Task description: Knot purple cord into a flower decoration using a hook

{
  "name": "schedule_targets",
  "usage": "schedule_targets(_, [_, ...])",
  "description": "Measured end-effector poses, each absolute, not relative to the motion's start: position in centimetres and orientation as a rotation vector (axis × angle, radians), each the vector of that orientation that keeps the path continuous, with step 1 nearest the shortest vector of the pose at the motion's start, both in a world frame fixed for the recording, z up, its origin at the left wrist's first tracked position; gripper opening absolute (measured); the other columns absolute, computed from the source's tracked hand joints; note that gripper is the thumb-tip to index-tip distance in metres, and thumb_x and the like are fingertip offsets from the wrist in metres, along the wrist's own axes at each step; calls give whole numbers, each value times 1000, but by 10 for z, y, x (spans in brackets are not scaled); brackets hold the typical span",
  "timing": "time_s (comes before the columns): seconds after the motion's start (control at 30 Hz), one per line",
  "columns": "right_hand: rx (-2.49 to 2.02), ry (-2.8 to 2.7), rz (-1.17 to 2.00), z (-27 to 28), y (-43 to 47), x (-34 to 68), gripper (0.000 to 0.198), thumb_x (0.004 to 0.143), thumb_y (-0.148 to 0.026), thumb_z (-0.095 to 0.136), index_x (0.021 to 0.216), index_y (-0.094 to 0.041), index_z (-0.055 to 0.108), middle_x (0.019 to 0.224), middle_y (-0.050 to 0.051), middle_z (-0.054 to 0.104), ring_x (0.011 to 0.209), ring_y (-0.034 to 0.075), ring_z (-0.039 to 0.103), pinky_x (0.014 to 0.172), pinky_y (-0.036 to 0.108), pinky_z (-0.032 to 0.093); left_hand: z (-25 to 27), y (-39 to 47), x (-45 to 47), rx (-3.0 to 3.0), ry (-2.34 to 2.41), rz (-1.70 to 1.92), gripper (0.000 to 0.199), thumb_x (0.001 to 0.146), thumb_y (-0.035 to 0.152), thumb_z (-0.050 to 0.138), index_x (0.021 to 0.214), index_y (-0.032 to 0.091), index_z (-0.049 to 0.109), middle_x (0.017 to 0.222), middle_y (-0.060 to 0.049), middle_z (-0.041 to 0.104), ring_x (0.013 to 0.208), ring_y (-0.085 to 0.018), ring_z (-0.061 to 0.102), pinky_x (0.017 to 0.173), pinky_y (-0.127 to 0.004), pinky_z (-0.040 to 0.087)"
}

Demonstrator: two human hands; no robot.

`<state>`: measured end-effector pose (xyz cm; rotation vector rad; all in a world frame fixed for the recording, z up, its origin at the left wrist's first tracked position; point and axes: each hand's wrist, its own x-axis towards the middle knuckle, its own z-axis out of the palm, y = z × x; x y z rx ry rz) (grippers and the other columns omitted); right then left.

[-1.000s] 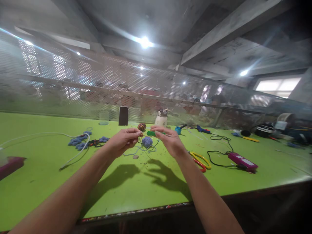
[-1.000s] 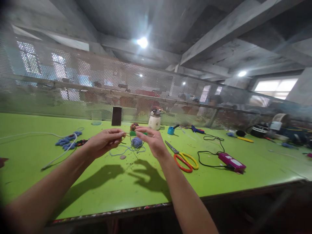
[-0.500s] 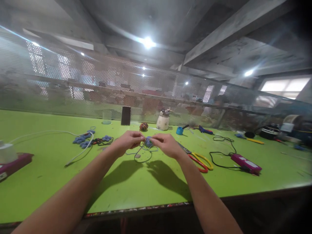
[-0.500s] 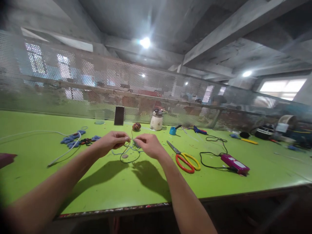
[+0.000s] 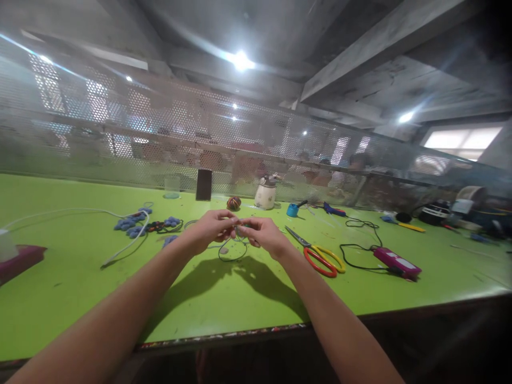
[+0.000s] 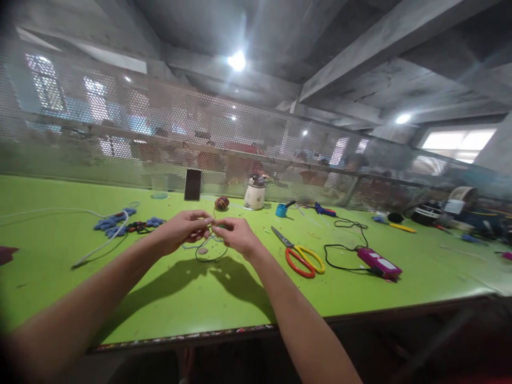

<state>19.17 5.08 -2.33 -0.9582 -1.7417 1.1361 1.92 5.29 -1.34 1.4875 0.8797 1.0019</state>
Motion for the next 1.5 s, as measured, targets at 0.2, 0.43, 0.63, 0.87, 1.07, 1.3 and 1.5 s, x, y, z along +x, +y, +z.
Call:
schedule_targets(0.2, [-927, -1649, 1029, -26, 53, 191, 34, 69, -42, 70, 78, -10, 69, 54, -1, 56, 41, 4, 29, 41, 22, 19, -12, 51, 20, 1300, 781, 999, 12, 80, 22, 63, 81, 11, 59, 63, -6, 64, 47, -5, 50, 47, -14, 35])
schedule_targets(0.43, [-883, -1636, 1012, -27, 53, 191, 32, 70, -42, 70, 81, -11, 69, 64, 3, 64, 41, 4, 32, 40, 21, 22, -14, 56, 15, 1190, 769, 1020, 11, 79, 13, 60, 90, 9, 64, 67, -9, 65, 48, -6, 52, 41, -12, 32])
schedule_targets(0.63, [-885, -1607, 994, -22, 51, 193, 32, 67, -41, 72, 76, -11, 68, 51, -2, 56, 39, 4, 34, 39, 21, 23, -13, 57, 14, 1167, 803, 1034, 22, 73, 10, 65, 95, 8, 65, 74, -9, 66, 45, -4, 46, 38, -13, 26])
schedule_targets(0.87, [-900, -1587, 1033, -19, 49, 195, 30, 65, -40, 73, 72, -11, 69, 42, -4, 48, 38, 5, 34, 39, 21, 22, -14, 59, 13, 1290, 960, 1165, 22, 66, 18, 70, 88, 12, 70, 82, -8, 69, 62, -9, 51, 55, -20, 36])
schedule_targets(1.07, [-826, -1658, 1170, -15, 44, 199, 27, 66, -37, 73, 76, -12, 72, 58, 2, 61, 45, 6, 39, 41, 21, 26, -17, 56, 15, 1522, 726, 877, 27, 66, 12, 63, 92, 15, 72, 91, -9, 70, 80, -17, 59, 63, -26, 39])
schedule_targets(1.3, [-796, -1744, 1220, -12, 45, 207, 23, 68, -32, 72, 80, -12, 74, 61, 3, 63, 44, 5, 40, 40, 20, 26, -18, 55, 9, 1592, 613, 674, 22, 74, 20, 65, 95, 14, 68, 88, -11, 70, 79, -17, 61, 59, -25, 37])
schedule_targets(1.5, [-799, -1741, 1180, -11, 45, 208, 25, 67, -31, 73, 82, -12, 75, 67, 5, 66, 44, 5, 40, 41, 21, 27, -20, 55, 10, 1555, 600, 654, 25, 70, 19, 69, 94, 15, 65, 80, -7, 67, 73, -15, 59, 60, -26, 37])
